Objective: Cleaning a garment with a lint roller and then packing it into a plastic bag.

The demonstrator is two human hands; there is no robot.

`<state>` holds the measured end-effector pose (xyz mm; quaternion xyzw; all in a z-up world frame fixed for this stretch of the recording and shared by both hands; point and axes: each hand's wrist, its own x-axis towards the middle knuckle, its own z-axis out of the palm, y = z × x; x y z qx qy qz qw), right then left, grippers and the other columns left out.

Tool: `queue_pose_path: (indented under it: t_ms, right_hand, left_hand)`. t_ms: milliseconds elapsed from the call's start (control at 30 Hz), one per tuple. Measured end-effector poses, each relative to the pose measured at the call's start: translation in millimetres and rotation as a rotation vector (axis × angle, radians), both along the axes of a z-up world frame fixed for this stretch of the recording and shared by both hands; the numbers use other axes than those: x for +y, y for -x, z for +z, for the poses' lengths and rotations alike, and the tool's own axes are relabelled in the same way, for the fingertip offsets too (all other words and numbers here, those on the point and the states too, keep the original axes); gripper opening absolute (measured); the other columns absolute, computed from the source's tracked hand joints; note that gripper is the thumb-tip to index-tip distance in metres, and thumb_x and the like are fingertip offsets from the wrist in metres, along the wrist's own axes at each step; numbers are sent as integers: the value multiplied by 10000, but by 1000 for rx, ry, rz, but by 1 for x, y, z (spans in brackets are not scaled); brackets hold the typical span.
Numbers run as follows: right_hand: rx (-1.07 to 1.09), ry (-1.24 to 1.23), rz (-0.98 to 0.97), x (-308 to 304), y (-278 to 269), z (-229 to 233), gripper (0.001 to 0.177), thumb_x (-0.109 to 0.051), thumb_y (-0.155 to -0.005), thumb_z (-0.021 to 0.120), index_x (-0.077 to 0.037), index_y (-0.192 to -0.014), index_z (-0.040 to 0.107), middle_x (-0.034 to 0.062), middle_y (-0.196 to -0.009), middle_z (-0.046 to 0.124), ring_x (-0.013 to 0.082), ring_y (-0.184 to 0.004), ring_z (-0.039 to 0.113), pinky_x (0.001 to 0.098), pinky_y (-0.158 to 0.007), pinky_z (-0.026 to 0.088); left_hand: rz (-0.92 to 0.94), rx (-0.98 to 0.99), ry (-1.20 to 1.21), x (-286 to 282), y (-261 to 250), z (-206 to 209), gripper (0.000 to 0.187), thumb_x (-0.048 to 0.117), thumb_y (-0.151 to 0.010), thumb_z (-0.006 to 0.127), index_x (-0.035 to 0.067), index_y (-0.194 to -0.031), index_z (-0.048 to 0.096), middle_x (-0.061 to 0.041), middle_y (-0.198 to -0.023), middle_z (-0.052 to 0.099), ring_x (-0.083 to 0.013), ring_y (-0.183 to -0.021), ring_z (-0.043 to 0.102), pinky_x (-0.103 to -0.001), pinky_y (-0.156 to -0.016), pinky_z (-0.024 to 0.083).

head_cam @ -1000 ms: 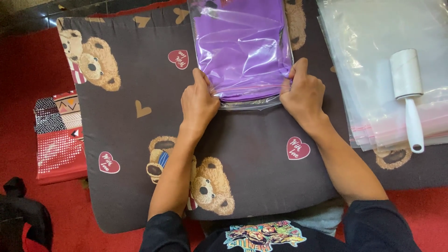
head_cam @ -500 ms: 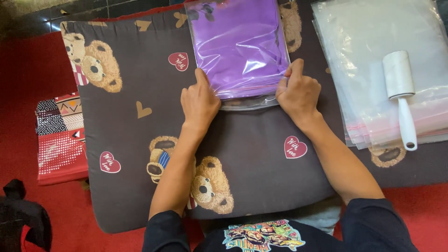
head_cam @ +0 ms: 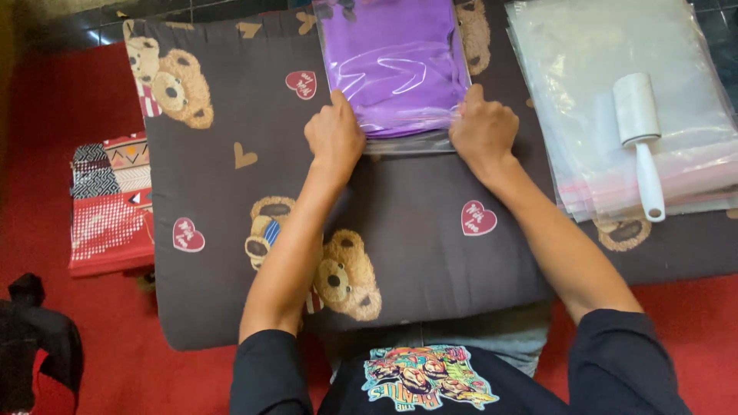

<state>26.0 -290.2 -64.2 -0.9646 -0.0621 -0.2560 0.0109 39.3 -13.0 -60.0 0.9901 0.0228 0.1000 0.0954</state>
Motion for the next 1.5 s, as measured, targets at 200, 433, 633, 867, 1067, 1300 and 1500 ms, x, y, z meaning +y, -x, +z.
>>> queue_pose_path:
  t_ms: [200,433,633,867,1067,1300,1500]
  right_hand:
    - [189,-73,166,-13,66,60,245,-286,-981,612,-100,-1103,510,228,-701,680,474,-630,714,567,-578,562]
    - [-53,15,497,-35,139,70,285,-164,-930,585,-82,-1203,584,68,-868,523,292,-794,582,403,-709,509]
    - [-33,-42,556,-54,172,68,362,-227,-829,713,-113,-1165,641,108,-1163,593,344,-1089,616,423,-868,496]
    - [-205,58,576,-51,154,65,123,-158,-913,751,-158,-1032,717,27,-1028,624,271,-1014,631,380,-848,488]
    - [-326,107,689,-55,142,62,77,-122,-989,671,-132,-929,719,37,-896,631,252,-913,669,380,-811,506]
    - [-294,97,647,-49,145,72,117,-84,-928,662,-134,-837,716,19,-772,591,218,-813,637,366,-801,487]
    - [-242,178,590,-33,149,80,44,-136,-887,719,-137,-851,694,26,-786,591,230,-828,624,370,-775,462]
  left_hand:
    - [-142,97,-62,3,74,42,674,236,-843,686,-23,-1386,384,-183,-870,727,-441,-798,752,-582,-761,567]
    - [-268,-202,-70,5,168,40,647,76,-717,688,24,-1332,495,-167,-1050,518,-375,-884,550,-448,-653,457]
    - [-425,-9,50,26,202,58,571,463,-914,669,87,-1331,566,-191,-1274,464,-420,-1157,444,-463,-915,424]
    - [-491,-113,227,37,154,71,365,477,-1010,531,140,-1036,669,-102,-1104,529,-344,-1080,491,-439,-836,457]
    - [-593,-274,425,20,85,81,256,274,-1087,528,82,-971,650,-103,-836,571,-331,-841,615,-433,-762,505]
    - [-665,-319,576,12,38,42,107,220,-1024,634,153,-941,644,-60,-792,578,-302,-810,620,-419,-770,505]
    - [-703,-332,632,12,39,36,49,202,-996,669,155,-985,676,-51,-835,617,-296,-854,603,-423,-789,474]
